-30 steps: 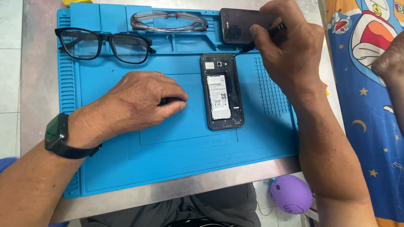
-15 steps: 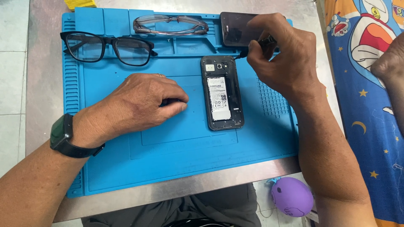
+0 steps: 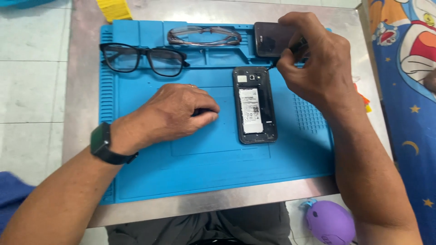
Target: A person uses a small prying tool to carefully remove the back cover of a smartphone on a repair mat.
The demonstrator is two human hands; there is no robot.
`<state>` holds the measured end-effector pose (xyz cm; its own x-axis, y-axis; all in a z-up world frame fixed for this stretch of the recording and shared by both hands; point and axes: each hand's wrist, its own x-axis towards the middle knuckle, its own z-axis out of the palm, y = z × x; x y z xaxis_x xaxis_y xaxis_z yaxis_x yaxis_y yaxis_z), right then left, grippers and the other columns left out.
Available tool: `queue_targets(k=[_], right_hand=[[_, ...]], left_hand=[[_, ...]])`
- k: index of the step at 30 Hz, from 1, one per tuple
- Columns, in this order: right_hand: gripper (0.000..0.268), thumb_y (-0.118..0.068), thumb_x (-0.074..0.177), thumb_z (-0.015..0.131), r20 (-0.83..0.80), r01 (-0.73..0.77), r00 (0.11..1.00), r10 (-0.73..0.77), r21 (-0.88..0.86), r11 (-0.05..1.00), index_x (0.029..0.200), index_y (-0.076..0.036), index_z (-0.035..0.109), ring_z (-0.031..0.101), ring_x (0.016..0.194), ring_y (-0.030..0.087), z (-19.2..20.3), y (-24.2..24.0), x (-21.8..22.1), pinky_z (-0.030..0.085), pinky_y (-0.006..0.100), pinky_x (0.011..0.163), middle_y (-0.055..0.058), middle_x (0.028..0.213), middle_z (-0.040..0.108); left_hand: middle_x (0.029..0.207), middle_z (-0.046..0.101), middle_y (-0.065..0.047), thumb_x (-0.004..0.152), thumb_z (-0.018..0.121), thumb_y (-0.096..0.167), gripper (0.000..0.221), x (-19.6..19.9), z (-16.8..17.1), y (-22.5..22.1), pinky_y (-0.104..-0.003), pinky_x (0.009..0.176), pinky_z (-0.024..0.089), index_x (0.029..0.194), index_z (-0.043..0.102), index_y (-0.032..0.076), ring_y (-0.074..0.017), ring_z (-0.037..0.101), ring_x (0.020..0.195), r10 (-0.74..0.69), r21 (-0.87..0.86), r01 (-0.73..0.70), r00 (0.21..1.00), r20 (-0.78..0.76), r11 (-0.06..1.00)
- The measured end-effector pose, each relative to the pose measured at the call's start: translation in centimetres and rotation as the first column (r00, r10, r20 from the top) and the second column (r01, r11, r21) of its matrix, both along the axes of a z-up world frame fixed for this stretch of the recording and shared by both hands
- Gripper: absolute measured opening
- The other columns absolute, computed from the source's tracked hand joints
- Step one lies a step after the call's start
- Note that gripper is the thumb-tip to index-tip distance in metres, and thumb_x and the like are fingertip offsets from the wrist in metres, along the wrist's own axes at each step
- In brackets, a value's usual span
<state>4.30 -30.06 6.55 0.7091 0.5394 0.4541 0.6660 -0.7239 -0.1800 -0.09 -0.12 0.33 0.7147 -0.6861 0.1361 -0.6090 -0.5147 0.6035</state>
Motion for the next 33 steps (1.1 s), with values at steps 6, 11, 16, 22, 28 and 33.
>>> queue_targets(k=[6, 11, 16, 22, 28, 33], right_hand=[[0.018, 0.010, 0.119, 0.069, 0.076, -0.034, 0.997, 0.028, 0.083, 0.996, 0.137, 0.008, 0.066, 0.075, 0.083, 0.034, -1.3, -0.7, 0.3, 0.061, 0.040, 0.074, 0.022, 0.096, 0.073], [0.035, 0.009, 0.109, 0.065, 0.071, -0.102, 0.993, 0.098, 0.067, 0.993, 0.143, 0.004, 0.059, 0.076, 0.100, 0.037, -1.3, -0.2, 0.2, 0.061, 0.045, 0.085, 0.022, 0.117, 0.075], [0.021, 0.010, 0.119, 0.064, 0.140, -0.119, 0.985, 0.105, 0.096, 0.988, 0.140, 0.006, 0.062, 0.077, 0.102, 0.039, -1.5, -0.1, 0.2, 0.060, 0.048, 0.087, 0.026, 0.119, 0.077], [0.042, 0.018, 0.108, 0.055, -0.121, -0.162, 0.976, 0.183, 0.168, 0.972, 0.149, 0.010, 0.052, 0.075, 0.119, 0.043, -0.3, 0.4, -0.7, 0.062, 0.049, 0.100, 0.031, 0.124, 0.072], [0.027, 0.008, 0.120, 0.075, 0.047, -0.080, 0.996, 0.077, 0.070, 0.994, 0.144, 0.009, 0.063, 0.077, 0.098, 0.043, -0.8, -0.4, -0.2, 0.062, 0.046, 0.083, 0.027, 0.109, 0.077], [0.041, 0.010, 0.112, 0.065, -0.097, -0.043, 0.994, 0.045, 0.018, 0.999, 0.153, 0.007, 0.055, 0.076, 0.107, 0.044, 0.7, 0.0, -1.1, 0.062, 0.047, 0.087, 0.026, 0.115, 0.078]], left_hand=[[0.106, 0.081, -0.002, 0.102, 0.063, 0.022, 0.021, -0.1, -0.1, 0.2, -0.043, 0.083, 0.057, 0.108, 0.081, 0.014, -0.0249, 0.074, 0.096, -0.019, -0.028, 0.019, 1.000, 0.009, 0.999], [0.107, 0.081, -0.002, 0.102, 0.061, 0.023, 0.022, -0.1, -0.1, 0.3, -0.045, 0.084, 0.057, 0.108, 0.081, 0.014, -0.0255, 0.074, 0.098, -0.011, -0.028, 0.010, 1.000, -0.017, 1.000], [0.106, 0.081, -0.002, 0.102, 0.060, 0.023, 0.023, -0.1, -0.5, 0.4, -0.045, 0.084, 0.057, 0.107, 0.080, 0.014, -0.0258, 0.074, 0.097, -0.022, -0.048, 0.022, 1.000, -0.005, 0.999], [0.103, 0.082, 0.001, 0.101, 0.059, 0.023, 0.023, 0.0, -0.6, 0.4, -0.044, 0.081, 0.057, 0.104, 0.080, 0.016, -0.0234, 0.074, 0.093, -0.025, -0.036, 0.024, 1.000, -0.009, 0.999], [0.100, 0.081, 0.001, 0.101, 0.058, 0.022, 0.023, 0.1, -0.4, 0.4, -0.042, 0.080, 0.057, 0.103, 0.080, 0.016, -0.0225, 0.073, 0.092, -0.028, -0.021, 0.028, 0.999, -0.022, 0.999], [0.105, 0.082, 0.000, 0.101, 0.059, 0.024, 0.023, 0.1, -0.8, 0.3, -0.043, 0.082, 0.058, 0.106, 0.080, 0.015, -0.0239, 0.074, 0.096, -0.020, -0.023, 0.020, 1.000, 0.018, 1.000]])
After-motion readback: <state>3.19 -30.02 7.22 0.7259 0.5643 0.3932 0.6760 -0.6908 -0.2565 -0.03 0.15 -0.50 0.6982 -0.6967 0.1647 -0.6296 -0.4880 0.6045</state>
